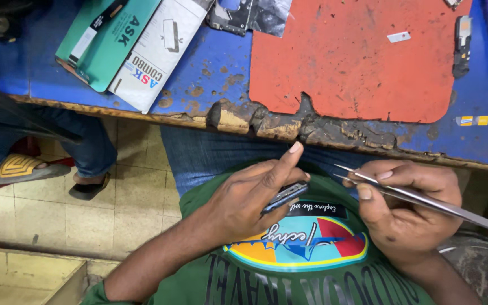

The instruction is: The person cleans the internal components of a mobile phone using a brush, then uses tweezers to handle and place small parts inside the device.

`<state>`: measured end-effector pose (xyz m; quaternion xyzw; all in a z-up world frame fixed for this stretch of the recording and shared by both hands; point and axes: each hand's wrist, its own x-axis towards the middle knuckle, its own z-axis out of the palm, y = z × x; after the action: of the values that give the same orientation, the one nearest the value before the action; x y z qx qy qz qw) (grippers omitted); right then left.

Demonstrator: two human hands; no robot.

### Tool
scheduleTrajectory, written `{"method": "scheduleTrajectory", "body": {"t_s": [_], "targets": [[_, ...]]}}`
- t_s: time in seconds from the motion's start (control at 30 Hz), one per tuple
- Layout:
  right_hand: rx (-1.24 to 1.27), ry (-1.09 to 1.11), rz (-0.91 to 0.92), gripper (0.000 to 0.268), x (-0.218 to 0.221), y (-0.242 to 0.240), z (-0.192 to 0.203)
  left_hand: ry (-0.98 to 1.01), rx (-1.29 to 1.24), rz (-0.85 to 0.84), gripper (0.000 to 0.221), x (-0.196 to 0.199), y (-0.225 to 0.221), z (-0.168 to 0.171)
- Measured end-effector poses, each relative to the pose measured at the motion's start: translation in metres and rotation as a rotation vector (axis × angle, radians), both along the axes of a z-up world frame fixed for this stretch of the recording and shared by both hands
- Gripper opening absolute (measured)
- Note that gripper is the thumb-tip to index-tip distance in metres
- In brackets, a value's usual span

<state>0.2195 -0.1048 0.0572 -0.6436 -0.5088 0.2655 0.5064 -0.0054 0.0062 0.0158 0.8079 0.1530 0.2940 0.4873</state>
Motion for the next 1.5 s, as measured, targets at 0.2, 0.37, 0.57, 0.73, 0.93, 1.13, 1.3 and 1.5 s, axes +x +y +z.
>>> {"method": "scheduleTrajectory", "body": {"t_s": [0.2, 0.37, 0.57, 0.73, 0.93, 1.13, 1.3, 1.5], "targets": [[0.061, -0.016, -0.024, 0.033, 0.008, -0.005, -0.007, -0.061, -0.044, -0.049, 0.085, 0.001, 0.008, 0.02], [0.208, 0.09, -0.083, 0.032, 0.007, -0.001, -0.013, -0.141, -0.031, -0.235, 0.048, -0.009, 0.009, 0.054], [0.225, 0.031, -0.075, 0.034, 0.015, 0.0, -0.013, -0.156, -0.474, -0.643, 0.037, -0.013, -0.018, 0.053], [0.276, 0.014, -0.116, 0.036, 0.014, 0.007, -0.018, -0.156, -0.609, -0.716, 0.036, -0.015, -0.038, 0.031], [0.197, 0.013, -0.044, 0.038, 0.022, 0.013, -0.022, -0.178, -0.695, -0.709, 0.035, -0.021, -0.054, 0.007], [0.136, 0.002, -0.077, 0.036, 0.02, 0.01, -0.03, -0.229, -0.629, -0.617, 0.034, -0.009, -0.027, 0.018], [0.185, 0.103, -0.009, 0.028, 0.027, 0.014, -0.039, -0.103, -0.381, -0.253, 0.039, -0.019, 0.031, 0.03], [0.162, 0.118, 0.034, 0.026, 0.02, 0.015, -0.047, -0.154, -0.604, -0.081, 0.051, -0.029, 0.035, 0.023]]}}
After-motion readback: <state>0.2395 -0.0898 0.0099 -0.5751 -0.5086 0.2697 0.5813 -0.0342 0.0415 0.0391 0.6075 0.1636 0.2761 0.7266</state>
